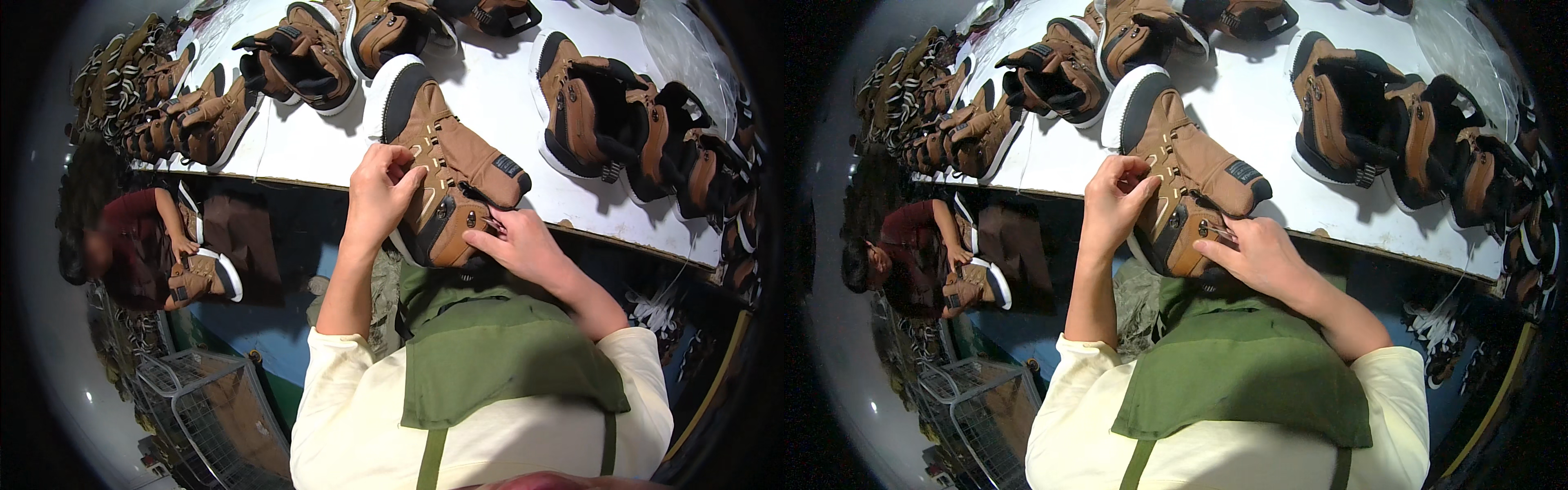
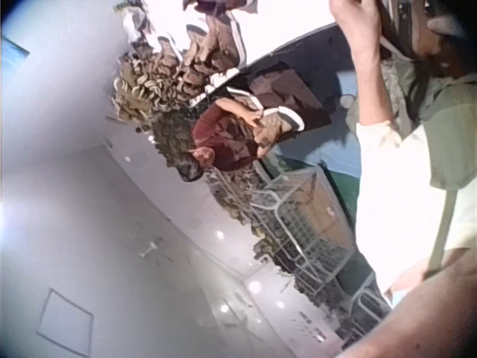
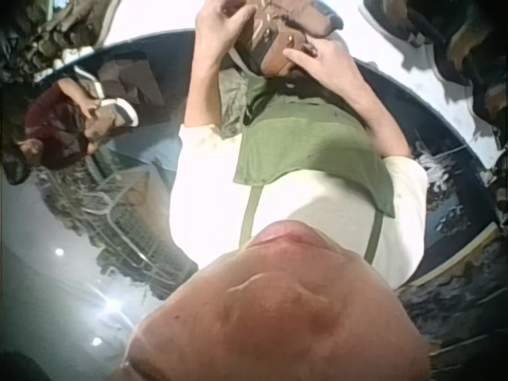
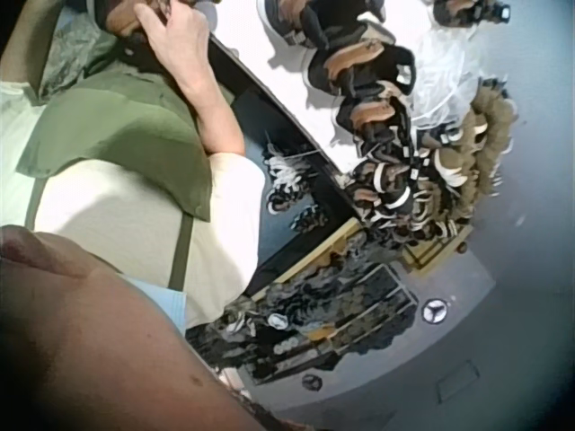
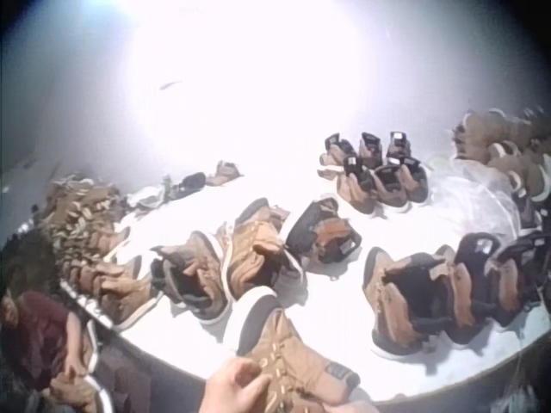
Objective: The person handles a brown and black high-top sneaker, repeatedly adjusting the laces, tongue, and heel counter. They rotate the shoe to inspect the sole and upper, then place it on a white table among many similar shoes. A second worker is visible across the table performing similar actions.
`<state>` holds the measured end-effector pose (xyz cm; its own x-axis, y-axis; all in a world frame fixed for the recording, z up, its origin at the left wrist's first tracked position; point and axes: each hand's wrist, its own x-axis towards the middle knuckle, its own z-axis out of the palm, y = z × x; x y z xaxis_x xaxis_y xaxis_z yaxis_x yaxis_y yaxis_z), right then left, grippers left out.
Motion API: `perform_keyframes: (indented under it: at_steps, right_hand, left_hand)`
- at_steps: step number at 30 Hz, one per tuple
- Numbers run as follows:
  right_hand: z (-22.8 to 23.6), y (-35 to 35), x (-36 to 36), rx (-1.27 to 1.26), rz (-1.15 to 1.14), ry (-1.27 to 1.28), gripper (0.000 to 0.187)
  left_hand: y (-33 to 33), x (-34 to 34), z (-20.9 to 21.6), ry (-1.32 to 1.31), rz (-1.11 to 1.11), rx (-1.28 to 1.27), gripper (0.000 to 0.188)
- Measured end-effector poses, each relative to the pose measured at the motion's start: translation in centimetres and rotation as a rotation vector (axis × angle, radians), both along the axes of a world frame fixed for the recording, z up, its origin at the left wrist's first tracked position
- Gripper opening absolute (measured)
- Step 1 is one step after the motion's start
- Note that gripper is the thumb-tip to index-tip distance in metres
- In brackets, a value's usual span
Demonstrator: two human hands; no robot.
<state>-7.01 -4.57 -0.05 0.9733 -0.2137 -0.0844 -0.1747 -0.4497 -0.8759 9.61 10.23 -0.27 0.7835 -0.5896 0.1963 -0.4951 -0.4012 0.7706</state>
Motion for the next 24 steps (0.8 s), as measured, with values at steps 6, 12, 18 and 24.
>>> perform_keyframes:
  at_steps: [6, 12, 18, 24]
  right_hand:
    - [3.7, -3.3, -1.0, 0.22, 0.159, 0.03, 0.022]
    - [3.9, -5.8, 3.7, 0.101, 0.038, -0.285, 0.031]
    - [1.7, -5.7, 7.2, -0.14, 0.126, -0.346, 0.028]
    - [0.8, -5.8, 8.4, -0.352, 0.149, -0.344, 0.025]
  left_hand:
    - [-0.1, 0.2, -0.5, 0.034, -0.001, -0.028, 0.017]
    - [-0.7, 0.2, -0.5, -0.027, 0.02, 0.008, 0.012]
    - [-1.4, 0.0, 0.2, -0.12, 0.014, 0.079, 0.009]
    - [-1.6, 0.2, 0.2, -0.138, -0.015, 0.101, 0.008]
